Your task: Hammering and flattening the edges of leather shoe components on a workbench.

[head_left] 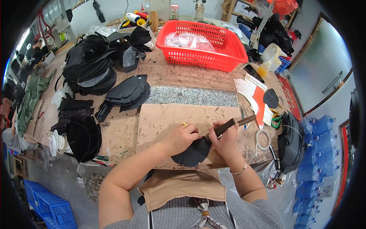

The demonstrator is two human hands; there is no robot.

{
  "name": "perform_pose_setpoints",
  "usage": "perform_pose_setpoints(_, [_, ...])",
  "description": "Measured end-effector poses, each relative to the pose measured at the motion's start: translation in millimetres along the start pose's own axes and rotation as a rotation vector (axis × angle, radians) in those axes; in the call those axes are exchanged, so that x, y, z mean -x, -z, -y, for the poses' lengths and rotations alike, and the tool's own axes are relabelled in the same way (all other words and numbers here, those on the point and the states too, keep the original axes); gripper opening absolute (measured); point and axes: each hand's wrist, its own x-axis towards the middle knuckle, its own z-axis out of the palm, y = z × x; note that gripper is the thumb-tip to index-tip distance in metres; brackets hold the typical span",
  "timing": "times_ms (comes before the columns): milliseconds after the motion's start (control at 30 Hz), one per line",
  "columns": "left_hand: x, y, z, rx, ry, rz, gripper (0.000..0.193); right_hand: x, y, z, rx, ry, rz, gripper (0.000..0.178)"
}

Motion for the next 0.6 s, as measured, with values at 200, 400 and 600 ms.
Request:
perform_pose_setpoints(200, [11,2,-1,-0.023,-0.018,-0.029,0.028,3,1,2,-0.001,0.009,0.036,0.02])
perform_pose_setpoints(400, [13,4,-4,-0.135,-0.046,-0.001,0.031,-11,10,11,0.002,0.025,0.017,0.018])
perform_pose_setpoints(600, [14,2,3,0.013,0.04,-0.04,0.027,-5,-4,7,-0.042,-0.033,0.076,0.021])
